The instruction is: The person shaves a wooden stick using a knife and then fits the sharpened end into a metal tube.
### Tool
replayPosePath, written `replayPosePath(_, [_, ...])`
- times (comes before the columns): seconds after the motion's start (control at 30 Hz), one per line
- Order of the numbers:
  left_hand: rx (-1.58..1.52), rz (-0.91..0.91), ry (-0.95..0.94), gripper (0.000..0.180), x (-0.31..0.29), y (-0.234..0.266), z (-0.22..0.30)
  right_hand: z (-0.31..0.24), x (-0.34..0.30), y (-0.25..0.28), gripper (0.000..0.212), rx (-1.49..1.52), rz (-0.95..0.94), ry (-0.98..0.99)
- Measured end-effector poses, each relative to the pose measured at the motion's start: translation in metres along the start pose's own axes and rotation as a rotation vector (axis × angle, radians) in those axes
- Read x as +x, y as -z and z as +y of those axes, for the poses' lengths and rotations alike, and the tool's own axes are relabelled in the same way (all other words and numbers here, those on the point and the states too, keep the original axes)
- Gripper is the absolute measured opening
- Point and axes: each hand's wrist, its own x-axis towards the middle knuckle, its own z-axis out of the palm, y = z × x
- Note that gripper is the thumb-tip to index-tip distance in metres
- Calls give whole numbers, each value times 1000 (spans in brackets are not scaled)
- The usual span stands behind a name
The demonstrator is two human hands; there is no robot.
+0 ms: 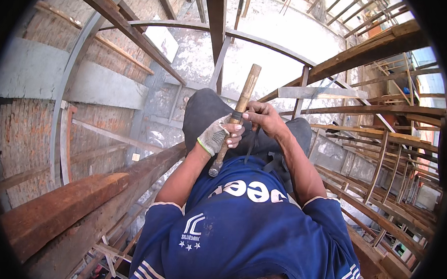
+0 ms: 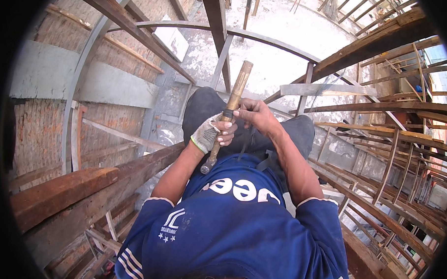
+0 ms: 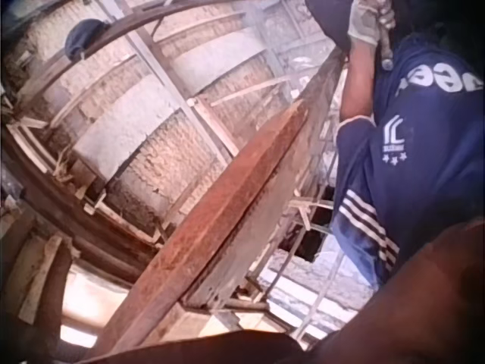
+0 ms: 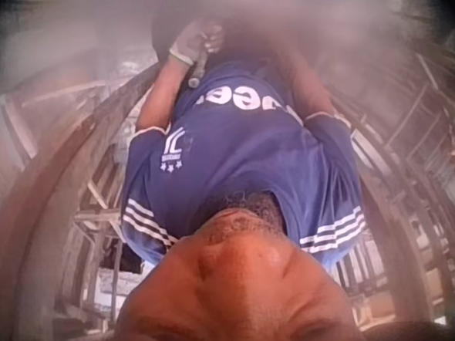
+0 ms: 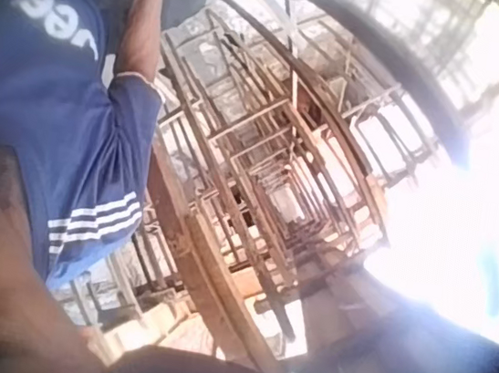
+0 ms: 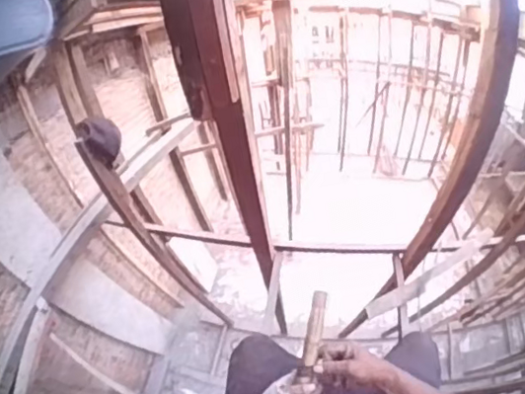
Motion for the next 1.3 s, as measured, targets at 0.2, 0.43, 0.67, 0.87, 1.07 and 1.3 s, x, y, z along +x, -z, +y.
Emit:
replayPosePath(0.2, [39, -79, 31, 24, 3, 25, -12, 2, 8, -1, 17, 3, -51, -34])
replayPosePath(0.43, [1558, 700, -24, 47, -7, -40, 17, -19, 8, -25, 23, -251, 183, -102])
replayPosePath(0.67, [1408, 882, -167, 41, 23, -21, -14, -16, -1, -17, 24, -525, 112, -71])
replayPosePath(0.87, [1449, 875, -136, 39, 32, -10, -23, -35, -9, 0, 29, -586, 123, -244])
replayPosePath(1.07, [1372, 865, -90, 41, 35, -6, -19, -49, -17, -8, 24, -412, 109, -298])
replayPosePath(1.3, [1429, 739, -229, 57, 35, 18, -27, 5, -29, 9, 31, -439, 201, -173])
